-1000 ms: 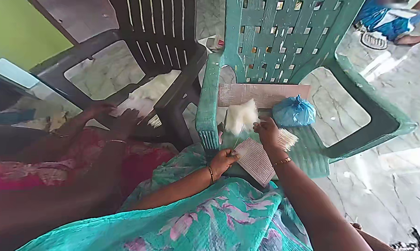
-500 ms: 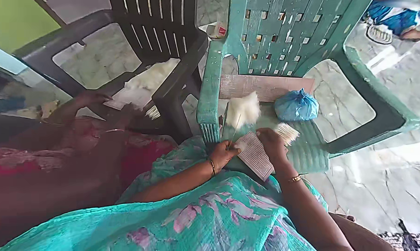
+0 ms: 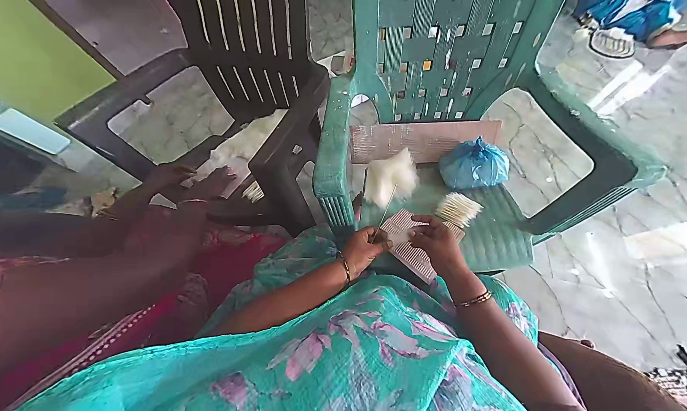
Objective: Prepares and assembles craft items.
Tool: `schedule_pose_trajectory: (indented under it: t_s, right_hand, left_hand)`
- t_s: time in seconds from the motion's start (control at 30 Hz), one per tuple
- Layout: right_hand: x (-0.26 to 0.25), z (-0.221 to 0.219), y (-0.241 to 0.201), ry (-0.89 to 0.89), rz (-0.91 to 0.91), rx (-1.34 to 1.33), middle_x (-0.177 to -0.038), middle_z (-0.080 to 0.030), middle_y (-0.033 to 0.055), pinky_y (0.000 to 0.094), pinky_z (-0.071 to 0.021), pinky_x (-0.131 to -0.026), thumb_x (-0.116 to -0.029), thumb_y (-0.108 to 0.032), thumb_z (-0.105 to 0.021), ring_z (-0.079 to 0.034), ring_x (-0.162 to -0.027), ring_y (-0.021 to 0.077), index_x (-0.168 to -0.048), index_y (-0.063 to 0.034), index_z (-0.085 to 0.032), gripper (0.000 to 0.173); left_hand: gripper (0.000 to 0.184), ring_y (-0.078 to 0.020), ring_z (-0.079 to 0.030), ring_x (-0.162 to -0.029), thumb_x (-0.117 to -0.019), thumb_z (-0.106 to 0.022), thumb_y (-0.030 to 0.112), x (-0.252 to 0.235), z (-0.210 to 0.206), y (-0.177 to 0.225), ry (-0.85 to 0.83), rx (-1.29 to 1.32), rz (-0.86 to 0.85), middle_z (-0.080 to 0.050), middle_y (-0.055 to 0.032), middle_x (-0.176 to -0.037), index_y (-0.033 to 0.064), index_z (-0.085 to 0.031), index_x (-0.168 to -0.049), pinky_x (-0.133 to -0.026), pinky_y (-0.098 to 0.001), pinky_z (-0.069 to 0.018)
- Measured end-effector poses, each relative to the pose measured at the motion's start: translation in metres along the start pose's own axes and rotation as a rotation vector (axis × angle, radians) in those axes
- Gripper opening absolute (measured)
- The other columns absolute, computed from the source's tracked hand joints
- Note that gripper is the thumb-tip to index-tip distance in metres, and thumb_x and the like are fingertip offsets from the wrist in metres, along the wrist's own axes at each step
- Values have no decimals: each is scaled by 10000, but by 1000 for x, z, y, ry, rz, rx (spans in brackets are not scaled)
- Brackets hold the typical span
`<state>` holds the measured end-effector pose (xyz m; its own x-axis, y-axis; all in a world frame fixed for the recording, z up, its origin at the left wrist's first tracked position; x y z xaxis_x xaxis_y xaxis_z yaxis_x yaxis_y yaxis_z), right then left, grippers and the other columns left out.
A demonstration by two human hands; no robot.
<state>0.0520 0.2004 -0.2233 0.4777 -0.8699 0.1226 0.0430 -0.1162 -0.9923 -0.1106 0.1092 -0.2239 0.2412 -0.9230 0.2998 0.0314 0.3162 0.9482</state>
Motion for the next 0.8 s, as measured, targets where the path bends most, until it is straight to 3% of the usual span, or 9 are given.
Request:
schedule_pose_trajectory:
  t_s: [0.13,0.23,0.4,0.6,0.8]
  right_hand:
    - [4,-2,3,-28,11,2,-964,-735,80,296,-600,-727,-967,0,-641,-707,-766,119,-1319,-6,-555,362]
    - [6,-9,4,-95,4,23,-1006,-745,76,278,-584,-743,-946,2,-672,-702,-786,105,-1361,-2,-521,442]
    - [6,-15,3,-84,34,82,-865,-725,67,265,-576,-723,-900,55,-688,-681,-728,89,-1329,14,-556,451]
    - [2,-10,3,-50,20,90,-859,-730,64,273,-578,-711,-906,50,-694,-681,-709,95,-1351,-1,-535,476]
    - [-2,-10,4,-69,41,158,-878,-739,63,275,-569,-708,-891,47,-711,-676,-712,89,-1384,-17,-516,534]
  left_hand:
    - [177,-22,-499,-621,-1003,-659,113,2,-4,1,-2,-18,12,-610,-14,-833,-4,-655,-1135,-587,-179,-436]
    - [168,-29,-490,-612,-1007,-660,132,1,-7,0,1,-30,13,-598,-12,-818,9,-658,-1121,-580,-184,-428]
    - [151,-40,-482,-631,-1013,-646,132,-2,-7,-2,2,-86,-4,-582,-12,-824,14,-652,-1107,-601,-203,-424]
    - [165,-38,-502,-644,-1020,-636,139,-2,-8,-3,0,-58,3,-601,-17,-841,13,-650,-1126,-607,-199,-435]
    - [137,-34,-475,-621,-1026,-622,136,-6,-8,-6,-10,-30,11,-569,1,-785,7,-648,-1064,-596,-198,-415]
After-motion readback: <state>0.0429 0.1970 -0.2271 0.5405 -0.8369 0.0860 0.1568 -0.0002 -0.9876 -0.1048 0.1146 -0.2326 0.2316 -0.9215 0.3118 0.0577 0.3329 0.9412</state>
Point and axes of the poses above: each hand's wrist, its own x-axis away from the middle knuckle, its own z-axis out of the back of the hand, y = z × x, the point moved 5 cm from there along -x, towards the middle knuckle
